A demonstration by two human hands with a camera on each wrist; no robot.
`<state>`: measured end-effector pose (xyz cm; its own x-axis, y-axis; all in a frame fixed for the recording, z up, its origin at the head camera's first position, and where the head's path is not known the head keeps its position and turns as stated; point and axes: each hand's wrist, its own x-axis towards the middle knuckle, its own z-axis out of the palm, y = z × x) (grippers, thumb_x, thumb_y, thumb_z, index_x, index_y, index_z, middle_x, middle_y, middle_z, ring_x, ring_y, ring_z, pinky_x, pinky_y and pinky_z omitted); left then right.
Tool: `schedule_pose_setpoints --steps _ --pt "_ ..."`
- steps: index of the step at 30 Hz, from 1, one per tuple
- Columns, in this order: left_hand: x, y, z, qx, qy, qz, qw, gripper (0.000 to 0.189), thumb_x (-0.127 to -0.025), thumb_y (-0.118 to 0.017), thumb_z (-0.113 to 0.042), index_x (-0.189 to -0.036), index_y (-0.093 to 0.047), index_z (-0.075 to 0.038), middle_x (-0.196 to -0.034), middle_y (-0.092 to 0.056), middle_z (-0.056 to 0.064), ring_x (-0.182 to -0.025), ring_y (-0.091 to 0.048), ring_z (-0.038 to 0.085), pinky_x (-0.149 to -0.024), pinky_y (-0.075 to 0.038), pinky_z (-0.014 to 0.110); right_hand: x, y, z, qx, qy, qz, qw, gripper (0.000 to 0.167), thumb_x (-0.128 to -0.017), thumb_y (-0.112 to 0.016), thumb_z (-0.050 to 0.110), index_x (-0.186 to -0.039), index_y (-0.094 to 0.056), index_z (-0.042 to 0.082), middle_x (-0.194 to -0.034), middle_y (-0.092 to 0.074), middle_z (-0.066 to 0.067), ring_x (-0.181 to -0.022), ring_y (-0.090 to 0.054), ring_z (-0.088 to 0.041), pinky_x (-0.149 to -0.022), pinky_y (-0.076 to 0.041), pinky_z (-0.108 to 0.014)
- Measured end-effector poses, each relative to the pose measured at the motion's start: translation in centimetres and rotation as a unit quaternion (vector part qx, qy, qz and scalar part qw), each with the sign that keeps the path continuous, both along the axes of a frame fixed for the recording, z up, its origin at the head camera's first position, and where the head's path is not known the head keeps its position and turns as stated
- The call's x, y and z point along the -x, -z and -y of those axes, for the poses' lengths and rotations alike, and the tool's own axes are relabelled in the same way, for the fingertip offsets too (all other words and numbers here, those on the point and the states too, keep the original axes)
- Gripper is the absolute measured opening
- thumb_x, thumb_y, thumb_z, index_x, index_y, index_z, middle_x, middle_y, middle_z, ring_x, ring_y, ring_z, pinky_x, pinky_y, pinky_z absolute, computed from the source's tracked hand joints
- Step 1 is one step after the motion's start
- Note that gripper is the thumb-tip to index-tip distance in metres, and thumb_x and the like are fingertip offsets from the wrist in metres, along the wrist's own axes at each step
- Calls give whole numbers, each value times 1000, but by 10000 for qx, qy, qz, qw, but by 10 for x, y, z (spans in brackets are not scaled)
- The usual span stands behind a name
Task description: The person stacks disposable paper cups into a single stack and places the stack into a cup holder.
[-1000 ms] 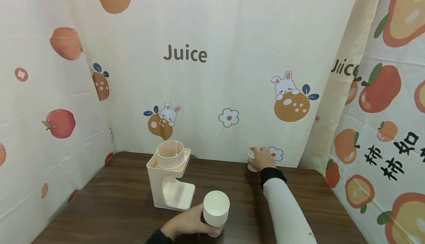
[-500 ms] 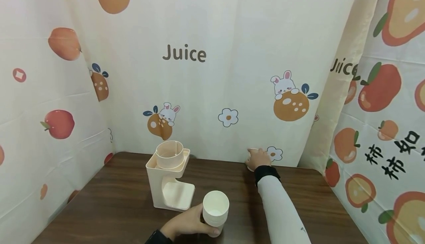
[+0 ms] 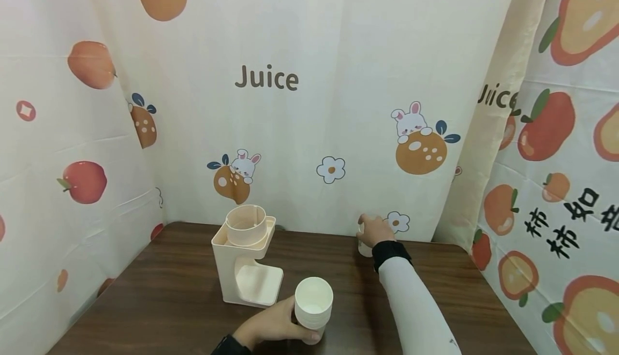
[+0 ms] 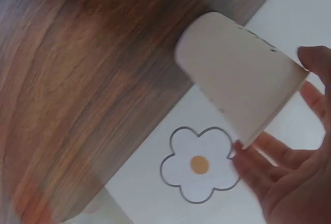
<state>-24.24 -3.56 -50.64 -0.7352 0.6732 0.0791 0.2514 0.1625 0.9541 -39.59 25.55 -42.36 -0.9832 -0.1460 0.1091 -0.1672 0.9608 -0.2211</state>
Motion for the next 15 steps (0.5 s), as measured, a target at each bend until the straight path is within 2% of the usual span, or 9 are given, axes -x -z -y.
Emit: schedule_pose_setpoints --steps 6,15 --pt "-1 -1 1 45 -87 -10 10000 76 -81 -86 -21 -143 -44 -28 -122 -62 -14 -113 -58 8 -97 -42 36 -4 -4 2 141 -48 316 9994 35 -93 -69 23 -123 -58 8 -112 -53 -31 -84 -58 -39 -71 -54 -53" --pt "-2 -2 0 33 -82 -11 10000 74 -80 -86 -21 -142 -45 -27 -120 -62 -14 -112 -58 8 -96 -43 34 -10 -1 -2 59 -365 283 9989 39 -92 -72 24 -127 -64 7 -119 -54 -33 -102 -57 -44 -81 -51 -55"
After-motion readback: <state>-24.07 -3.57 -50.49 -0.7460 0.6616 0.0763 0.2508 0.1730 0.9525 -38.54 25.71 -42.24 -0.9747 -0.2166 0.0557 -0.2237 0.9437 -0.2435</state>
